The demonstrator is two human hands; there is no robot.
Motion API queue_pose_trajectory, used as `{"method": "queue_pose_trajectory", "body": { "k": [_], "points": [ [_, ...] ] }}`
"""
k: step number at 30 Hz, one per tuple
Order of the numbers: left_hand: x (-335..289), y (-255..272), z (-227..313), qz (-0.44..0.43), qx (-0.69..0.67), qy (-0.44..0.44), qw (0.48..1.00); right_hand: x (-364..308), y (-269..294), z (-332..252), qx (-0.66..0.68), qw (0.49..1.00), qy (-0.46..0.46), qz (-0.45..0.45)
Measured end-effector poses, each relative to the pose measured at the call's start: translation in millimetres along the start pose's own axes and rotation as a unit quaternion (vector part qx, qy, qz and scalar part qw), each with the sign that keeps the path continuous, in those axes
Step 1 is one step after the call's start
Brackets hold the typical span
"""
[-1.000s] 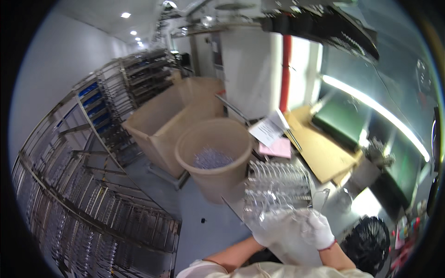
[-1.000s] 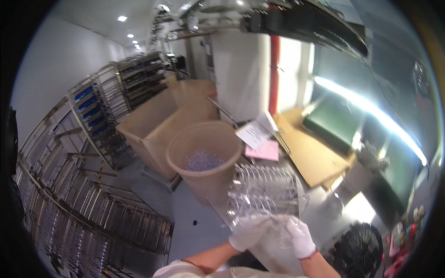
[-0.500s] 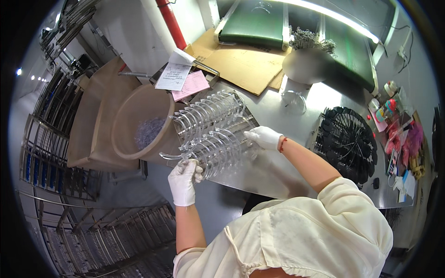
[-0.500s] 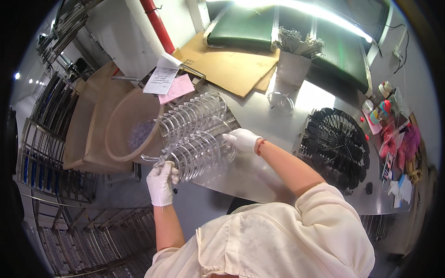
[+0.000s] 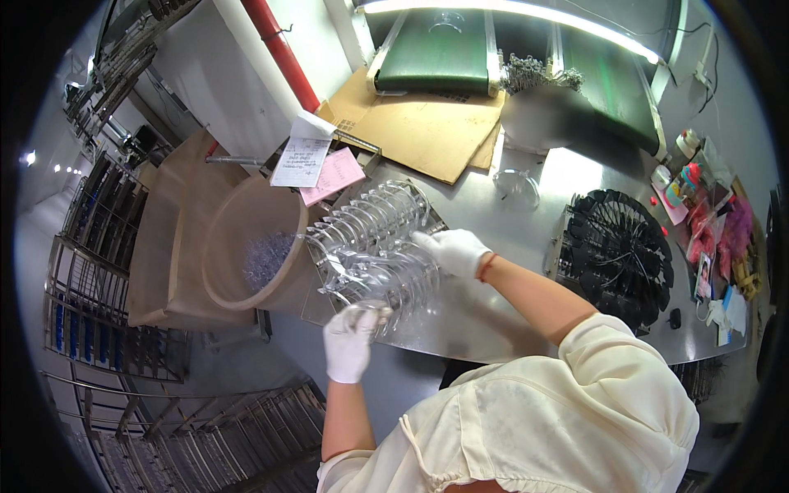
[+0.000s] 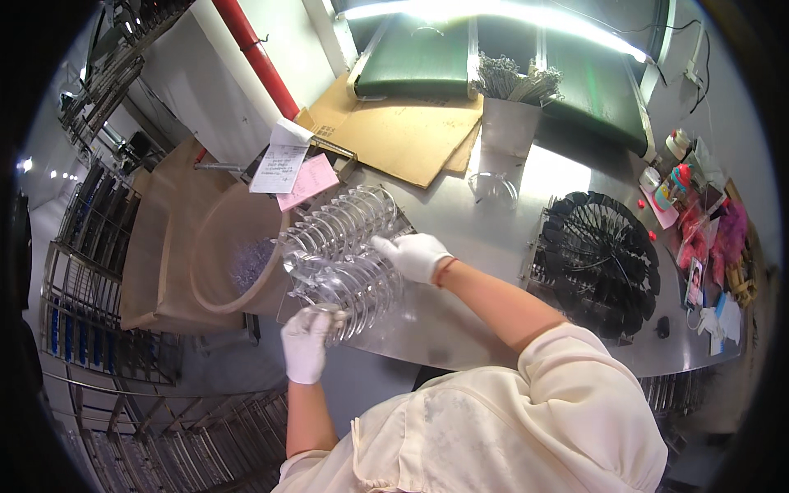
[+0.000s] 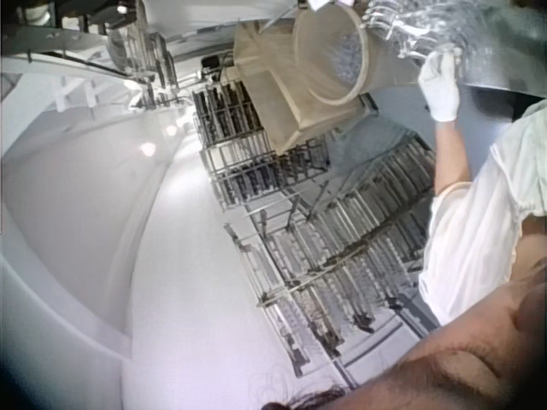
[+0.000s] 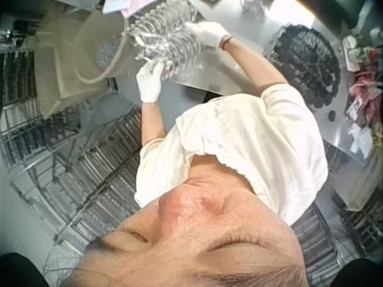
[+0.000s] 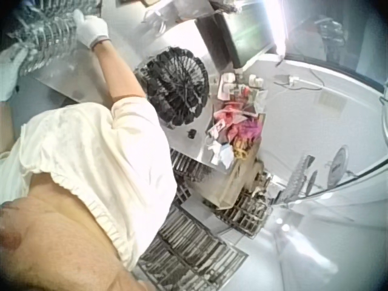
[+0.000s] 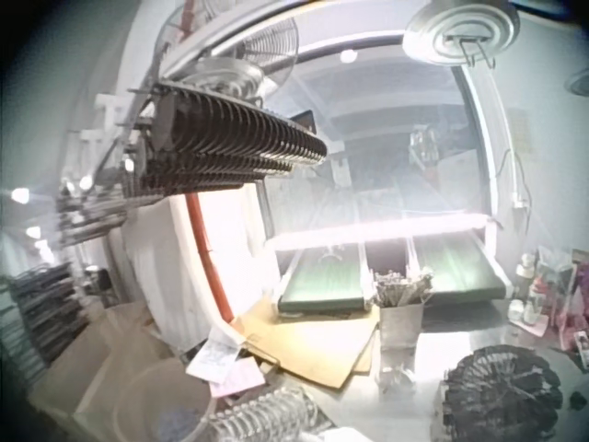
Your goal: The person assembles light fixture components by inserting black plastic parts into metal racks and handling clear plastic rings. They repeatedly pick up parts, align them, and place them into the racks on a stainless steel workbench.
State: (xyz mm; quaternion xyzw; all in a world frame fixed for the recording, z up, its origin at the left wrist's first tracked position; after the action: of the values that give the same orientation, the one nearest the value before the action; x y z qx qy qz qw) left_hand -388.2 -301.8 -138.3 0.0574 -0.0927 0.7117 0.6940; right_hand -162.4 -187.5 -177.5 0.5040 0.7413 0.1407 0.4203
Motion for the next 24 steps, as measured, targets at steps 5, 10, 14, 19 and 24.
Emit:
{"method": "queue_pose_trajectory", "body": {
  "k": [5, 10, 14, 19, 24],
  "points": [
    [-1.5, -33.0, -32.1, -0.122, -0.098, 0.177, 0.972, -59.3, -3.8, -13.7, 0.243, 0.935, 0.257, 0.016],
    [90.0, 57.6, 20.2, 0.141, -0.414, -0.053, 0.898, -16.6, 26.3, 40.8, 0.201, 0.965, 0.124, 0.116],
    [110.8, 87.7, 59.7, 0.282, -0.229, -0.187, 0.913, 1.6, 19.9, 54.8, 0.087, 0.993, 0.053, 0.058],
    [121.7, 55.8, 48.7, 0.133, -0.05, -0.163, 0.976, 14.2, -7.0, 27.4, -0.153, 0.985, 0.041, 0.069],
    [127.8, 2.9, 10.2, 0.05, 0.107, -0.251, 0.961, 27.8, -18.3, 17.0, -0.198, 0.976, 0.039, 0.08]
  ]
}}
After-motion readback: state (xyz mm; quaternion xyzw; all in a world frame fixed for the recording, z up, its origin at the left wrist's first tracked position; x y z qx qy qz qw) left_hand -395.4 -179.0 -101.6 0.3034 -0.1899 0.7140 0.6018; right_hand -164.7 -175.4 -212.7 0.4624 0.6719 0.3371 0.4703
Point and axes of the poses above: each hand's wrist, its own x-axis towards the middle knuckle, its own y-axis out of the back of the hand, z = x × y, the point moved 5 cm from there along x, towards the middle knuckle, and after that the axes turned 12 degrees about -y, right-handed, at the moved point
